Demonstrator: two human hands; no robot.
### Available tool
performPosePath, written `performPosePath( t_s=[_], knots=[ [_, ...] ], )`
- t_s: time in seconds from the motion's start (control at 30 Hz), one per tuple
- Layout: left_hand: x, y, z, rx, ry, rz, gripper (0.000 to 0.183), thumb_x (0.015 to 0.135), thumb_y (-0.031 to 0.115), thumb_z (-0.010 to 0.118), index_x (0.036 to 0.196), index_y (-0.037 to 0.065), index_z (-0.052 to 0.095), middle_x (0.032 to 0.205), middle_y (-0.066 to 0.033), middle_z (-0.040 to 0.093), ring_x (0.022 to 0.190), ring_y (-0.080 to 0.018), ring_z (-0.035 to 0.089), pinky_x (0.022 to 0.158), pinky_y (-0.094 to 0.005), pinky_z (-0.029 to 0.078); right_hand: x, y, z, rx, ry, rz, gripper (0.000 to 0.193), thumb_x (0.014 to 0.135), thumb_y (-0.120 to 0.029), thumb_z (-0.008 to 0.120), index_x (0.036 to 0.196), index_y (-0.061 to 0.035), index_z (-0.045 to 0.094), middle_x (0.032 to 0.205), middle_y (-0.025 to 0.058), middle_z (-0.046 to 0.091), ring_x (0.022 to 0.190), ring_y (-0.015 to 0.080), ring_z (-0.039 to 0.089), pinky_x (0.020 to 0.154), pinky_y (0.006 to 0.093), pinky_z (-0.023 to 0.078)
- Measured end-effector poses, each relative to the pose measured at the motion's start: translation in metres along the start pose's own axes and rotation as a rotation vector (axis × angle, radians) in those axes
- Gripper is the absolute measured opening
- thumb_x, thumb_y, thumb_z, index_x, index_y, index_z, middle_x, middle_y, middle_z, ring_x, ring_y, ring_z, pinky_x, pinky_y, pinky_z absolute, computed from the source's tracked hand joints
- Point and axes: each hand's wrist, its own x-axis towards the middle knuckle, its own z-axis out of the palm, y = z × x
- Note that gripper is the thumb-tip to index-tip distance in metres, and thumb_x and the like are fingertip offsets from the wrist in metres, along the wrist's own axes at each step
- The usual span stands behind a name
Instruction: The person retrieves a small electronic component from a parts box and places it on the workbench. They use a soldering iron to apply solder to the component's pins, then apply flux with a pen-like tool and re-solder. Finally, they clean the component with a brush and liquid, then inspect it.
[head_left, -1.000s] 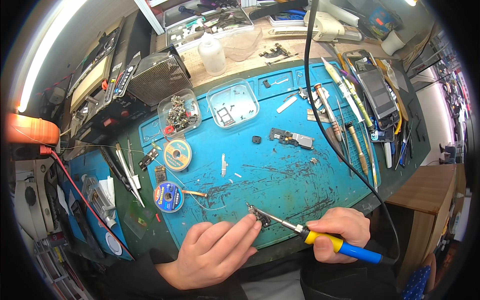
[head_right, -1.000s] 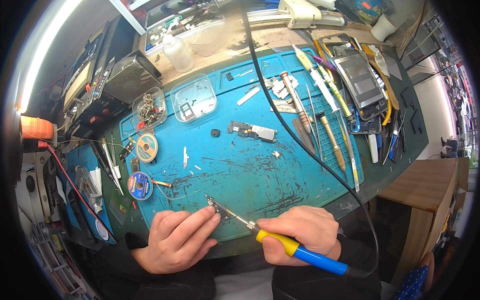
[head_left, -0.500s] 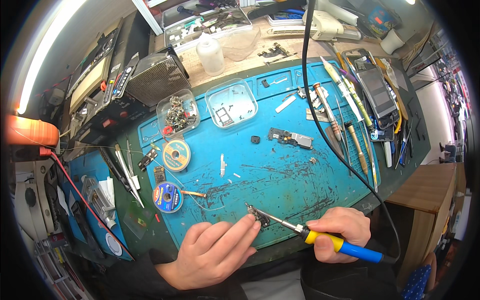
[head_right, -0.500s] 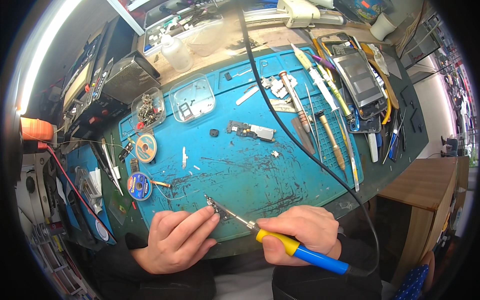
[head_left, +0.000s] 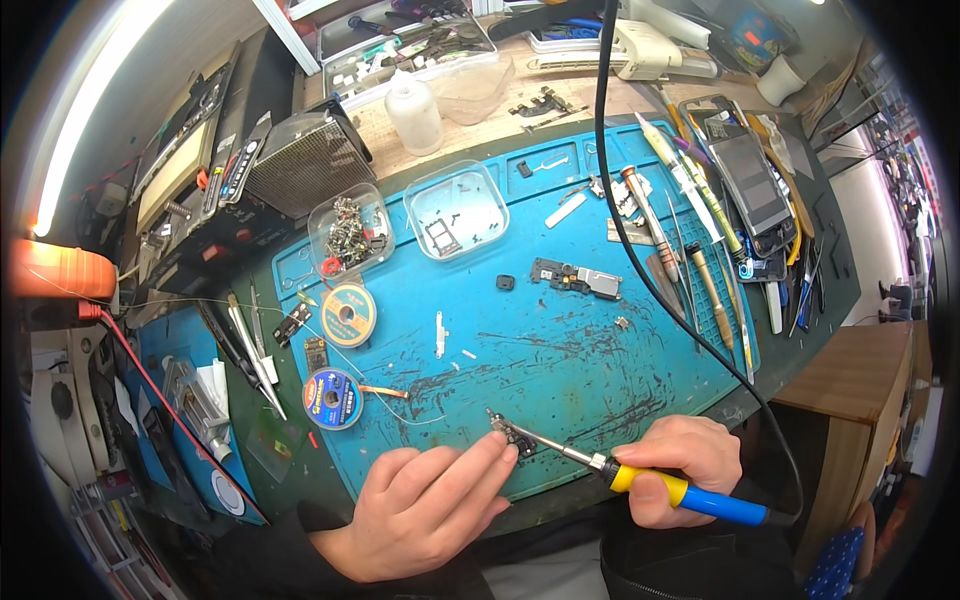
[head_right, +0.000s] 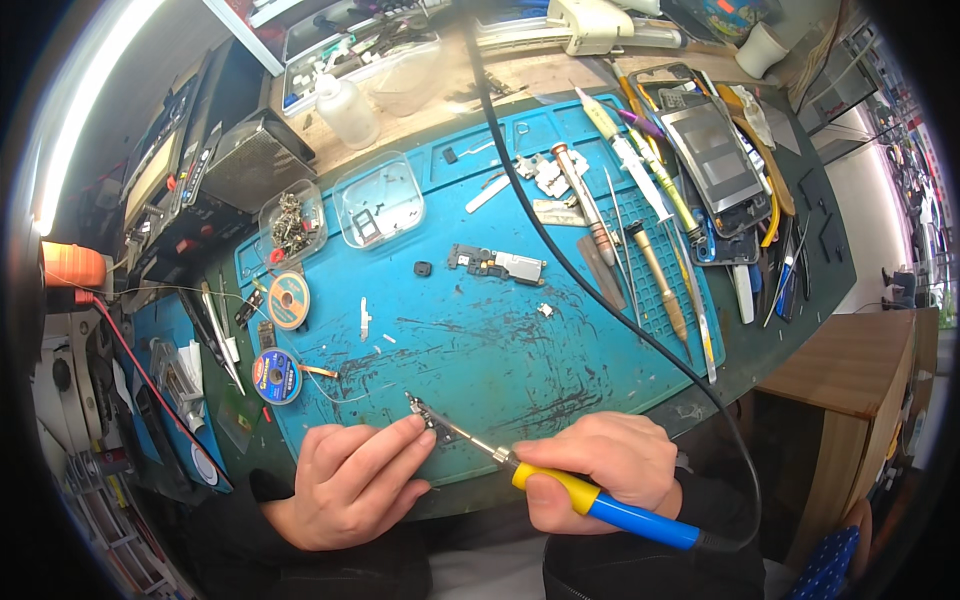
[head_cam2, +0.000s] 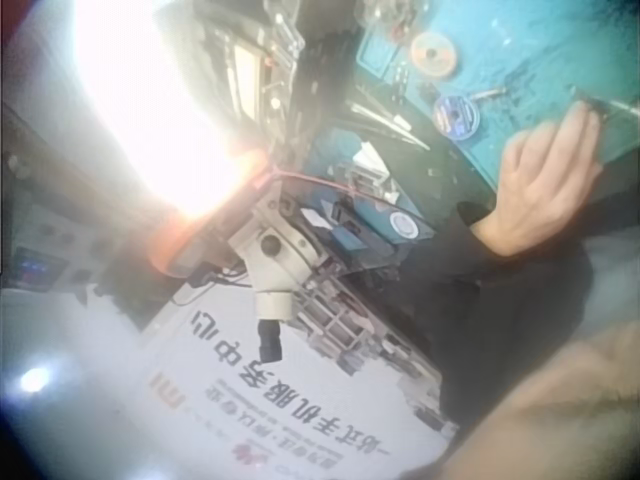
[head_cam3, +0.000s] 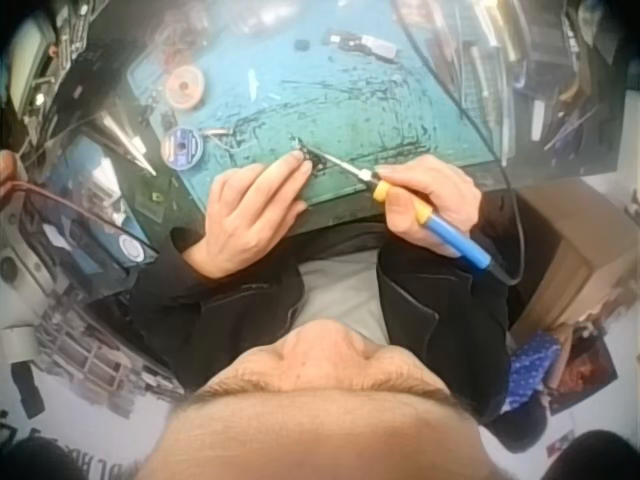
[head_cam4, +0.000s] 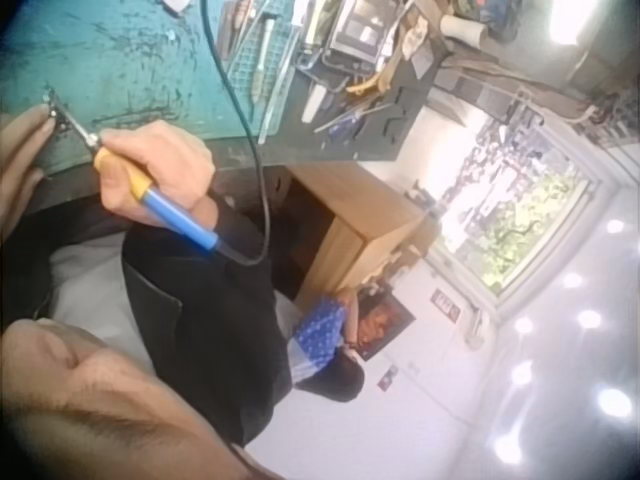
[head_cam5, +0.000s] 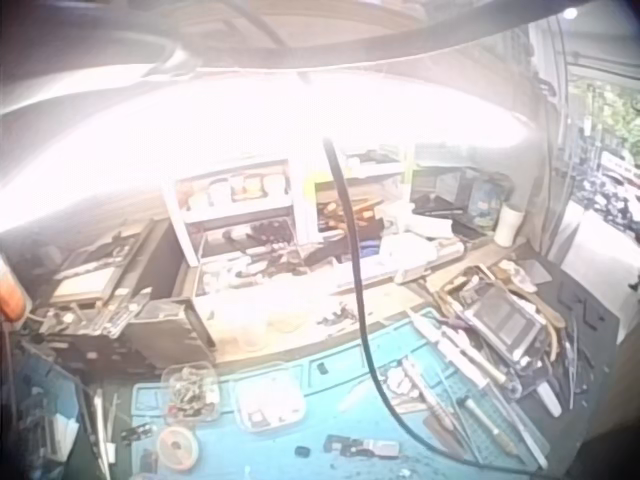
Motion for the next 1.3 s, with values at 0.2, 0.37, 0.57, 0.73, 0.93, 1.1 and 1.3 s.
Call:
performPosePath(
  t_s=[0.2, 0.37, 0.57, 0.73, 0.93, 1.1, 1.3],
  knots=[
    [-0.0004, 0.0004, 0.0006, 0.008, 0.003, -0.001, 0.051, 0.084, 0.025, 0.082, 0.131, 0.006, 0.076, 0.141, -0.0019, 0.068, 0.106, -0.0157, 0.059, 0.084, -0.0326, 0.047, 0.0005, -0.0015, -0.0001, -0.007, -0.002, 0.006, 0.018, 0.087, -0.019, 0.084, 0.097, -0.0047, 0.08, 0.073, 0.0059, 0.077, 0.057, 0.0198, 0.072, 0.055, 0.0291, 0.057],
    [0.0004, -0.0001, 0.0006, 0.012, 0.004, 0.003, 0.05, 0.084, 0.025, 0.082, 0.131, 0.006, 0.076, 0.141, -0.0018, 0.068, 0.106, -0.0157, 0.059, 0.084, -0.0325, 0.047, 0.0008, -0.002, -0.0004, -0.014, -0.001, 0.009, 0.018, 0.087, -0.019, 0.084, 0.097, -0.0044, 0.08, 0.073, 0.006, 0.077, 0.057, 0.0198, 0.072, 0.055, 0.0291, 0.057],
    [0.0003, 0.0009, -0.0002, 0.022, -0.002, 0.0, 0.05, 0.084, 0.025, 0.082, 0.13, 0.007, 0.077, 0.141, -0.0016, 0.069, 0.105, -0.0152, 0.059, 0.084, -0.0322, 0.047, 0.0017, -0.0016, 0.0019, -0.017, 0.009, -0.005, 0.017, 0.087, -0.02, 0.083, 0.095, -0.0044, 0.081, 0.072, 0.0056, 0.076, 0.056, 0.0197, 0.071, 0.054, 0.0288, 0.056],
    [-0.0001, 0.0006, -0.0005, 0.026, -0.008, 0.001, 0.049, 0.085, 0.025, 0.081, 0.13, 0.007, 0.077, 0.14, -0.0012, 0.069, 0.105, -0.0151, 0.059, 0.084, -0.0321, 0.046, 0.0014, -0.0015, 0.0028, -0.015, 0.017, -0.002, 0.017, 0.087, -0.019, 0.083, 0.095, -0.0042, 0.081, 0.071, 0.0055, 0.075, 0.055, 0.0196, 0.071, 0.053, 0.0288, 0.055],
    [-0.0001, 0.0008, 0.0003, 0.026, -0.002, -0.002, 0.049, 0.085, 0.026, 0.081, 0.13, 0.007, 0.077, 0.14, -0.001, 0.069, 0.105, -0.0148, 0.059, 0.084, -0.0321, 0.046, 0.001, -0.0016, 0.0022, -0.017, 0.013, -0.003, 0.019, 0.087, -0.02, 0.084, 0.095, -0.004, 0.081, 0.071, 0.0057, 0.075, 0.055, 0.0195, 0.071, 0.052, 0.0287, 0.055],
    [-0.001, 0.0015, 0.0004, 0.024, -0.003, -0.008, 0.049, 0.085, 0.026, 0.081, 0.13, 0.007, 0.077, 0.141, -0.0011, 0.069, 0.106, -0.0149, 0.06, 0.084, -0.0321, 0.046, 0.0018, -0.0012, 0.003, -0.003, 0.02, -0.006, 0.018, 0.087, -0.02, 0.084, 0.095, -0.004, 0.081, 0.072, 0.0059, 0.076, 0.055, 0.0196, 0.071, 0.053, 0.0287, 0.056],
    [-0.0003, 0.0013, 0.0004, 0.027, -0.005, -0.007, 0.049, 0.085, 0.026, 0.081, 0.13, 0.007, 0.077, 0.141, -0.001, 0.069, 0.106, -0.0152, 0.059, 0.084, -0.0324, 0.046, 0.0017, -0.0008, 0.0029, 0.001, 0.027, 0.001, 0.018, 0.087, -0.019, 0.084, 0.096, -0.004, 0.081, 0.072, 0.0059, 0.076, 0.056, 0.0195, 0.071, 0.053, 0.0285, 0.056]
  ],
)
